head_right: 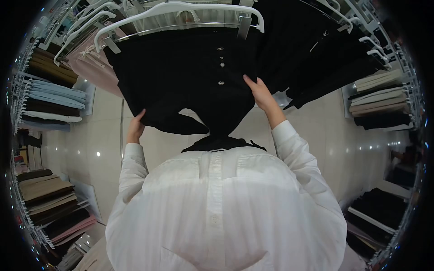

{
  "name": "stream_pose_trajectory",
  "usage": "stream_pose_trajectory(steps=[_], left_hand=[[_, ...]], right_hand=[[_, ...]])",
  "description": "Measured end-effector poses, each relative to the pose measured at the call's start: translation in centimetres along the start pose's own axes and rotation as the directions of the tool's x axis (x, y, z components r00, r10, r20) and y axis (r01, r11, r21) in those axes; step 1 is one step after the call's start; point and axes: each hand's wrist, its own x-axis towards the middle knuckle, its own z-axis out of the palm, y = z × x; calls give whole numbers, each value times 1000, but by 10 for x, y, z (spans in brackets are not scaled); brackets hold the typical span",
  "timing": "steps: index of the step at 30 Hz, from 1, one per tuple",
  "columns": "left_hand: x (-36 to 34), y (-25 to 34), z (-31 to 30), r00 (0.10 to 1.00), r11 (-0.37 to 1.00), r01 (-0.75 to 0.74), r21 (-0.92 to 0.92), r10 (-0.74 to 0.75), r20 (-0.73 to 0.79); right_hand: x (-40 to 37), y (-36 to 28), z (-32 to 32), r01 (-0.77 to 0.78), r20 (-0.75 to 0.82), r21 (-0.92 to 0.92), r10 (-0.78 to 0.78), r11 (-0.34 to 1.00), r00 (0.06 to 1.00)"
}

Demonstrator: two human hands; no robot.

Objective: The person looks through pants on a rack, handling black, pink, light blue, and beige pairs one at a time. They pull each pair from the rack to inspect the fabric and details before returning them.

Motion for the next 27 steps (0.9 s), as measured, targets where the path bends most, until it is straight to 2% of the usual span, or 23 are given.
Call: stream_pose_trajectory(steps=[3,6,9,11,12,14,17,21,22,23,25,26,27], left_hand=[[-15,0,-5,997,999,-50,-16,49,-61],[-24,-9,7,992,995,-83,47,87,-91],[-24,-17,13,988,995,-103,9,104,-112],[-24,-19,14,987,995,-99,15,100,-125],[-25,-20,14,986,994,-105,18,107,-127],[-26,-18,14,972,986,-83,146,113,-207],[-22,-11,7,944,961,-93,259,167,-283],[-19,7,9,919,928,-75,364,206,-336],[-17,5,6,931,941,-70,332,181,-318],[-14,3,3,942,952,-61,299,154,-299],[-15,-4,10,938,955,-61,292,155,-312],[-14,-10,11,939,946,-84,314,180,-292],[-14,-13,13,940,936,-110,334,207,-272]], right_hand=[[12,-5,-5,46,57,-22,-45,999,997],[12,0,-3,74,85,-35,-71,997,994],[10,5,-6,84,-7,-50,-85,995,996],[3,4,-6,106,67,-199,-94,974,993],[2,8,-8,111,72,-196,-98,974,993],[9,21,-15,194,-9,-235,-202,952,979],[18,29,-25,232,29,-309,-235,922,972],[10,24,-16,264,36,-270,-264,926,964],[14,28,-24,280,118,-382,-254,881,960],[19,36,-28,319,103,-507,-311,801,945],[5,30,-25,233,34,-833,-374,502,927],[4,34,-26,149,-80,-793,-344,591,936],[-5,19,-16,166,-72,-795,-362,584,930]])
